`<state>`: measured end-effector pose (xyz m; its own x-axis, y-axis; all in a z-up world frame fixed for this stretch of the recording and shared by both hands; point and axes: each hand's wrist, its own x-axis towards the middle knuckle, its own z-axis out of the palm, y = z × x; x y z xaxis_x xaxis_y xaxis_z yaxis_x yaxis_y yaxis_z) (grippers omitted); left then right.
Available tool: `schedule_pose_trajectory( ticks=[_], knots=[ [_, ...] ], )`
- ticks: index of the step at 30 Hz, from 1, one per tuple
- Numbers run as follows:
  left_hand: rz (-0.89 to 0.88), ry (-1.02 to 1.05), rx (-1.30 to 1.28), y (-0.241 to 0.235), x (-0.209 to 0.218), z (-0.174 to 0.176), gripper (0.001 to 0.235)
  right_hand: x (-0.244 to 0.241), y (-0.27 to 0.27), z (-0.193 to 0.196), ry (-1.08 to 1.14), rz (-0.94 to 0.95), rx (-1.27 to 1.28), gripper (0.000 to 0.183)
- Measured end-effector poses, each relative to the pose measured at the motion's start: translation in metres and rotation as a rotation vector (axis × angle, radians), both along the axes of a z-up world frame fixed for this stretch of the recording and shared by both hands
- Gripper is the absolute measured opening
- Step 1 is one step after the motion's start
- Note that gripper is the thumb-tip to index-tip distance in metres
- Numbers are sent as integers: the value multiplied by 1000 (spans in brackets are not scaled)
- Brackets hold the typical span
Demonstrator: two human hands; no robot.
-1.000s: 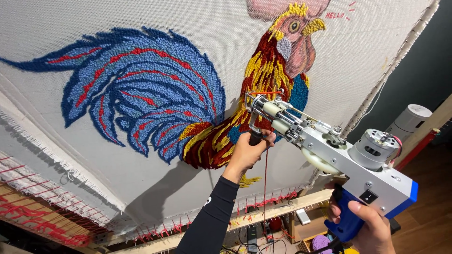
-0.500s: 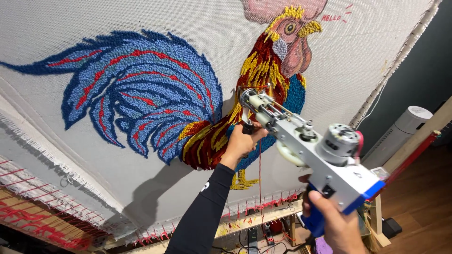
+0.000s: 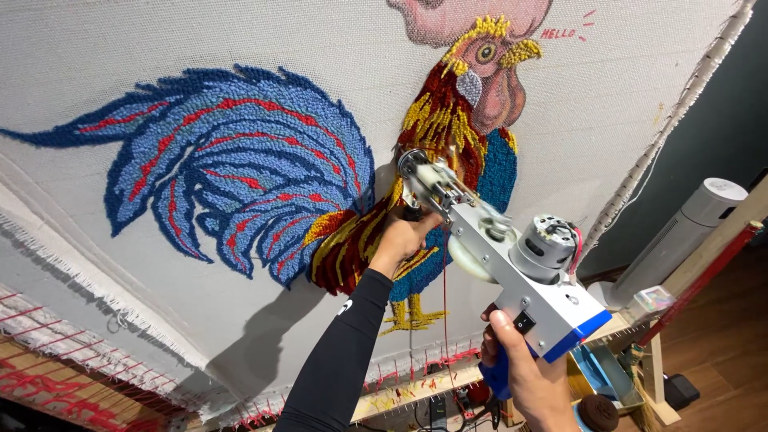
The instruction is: Using a tufting gun to create a colorful rooster design on a rug canvas.
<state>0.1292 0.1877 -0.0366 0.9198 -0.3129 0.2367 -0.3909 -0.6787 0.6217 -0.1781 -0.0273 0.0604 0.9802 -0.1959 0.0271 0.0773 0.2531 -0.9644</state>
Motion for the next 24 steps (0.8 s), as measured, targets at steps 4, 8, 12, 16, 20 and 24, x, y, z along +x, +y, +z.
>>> schedule_pose_trajectory(
  ticks=[4,8,12,16,20,24],
  knots=[
    [-27,-152,227,4,20,-17,50,2,-1,-4,25,39,55,34],
    [-96,-432,17,4,-14,7,55,-3,6,11,18,42,79,35],
    [-46,-329,274,10,4,1,56,0,7,7,63,55,143,36],
    [14,-100,-27,-2,-45,59,35,0,8,8,13,66,158,37],
    [-3,-244,255,8,-19,33,70,-3,9,13,94,121,201,41],
    [-18,53,-330,-1,-63,77,33,0,5,10,104,112,173,41]
  ],
)
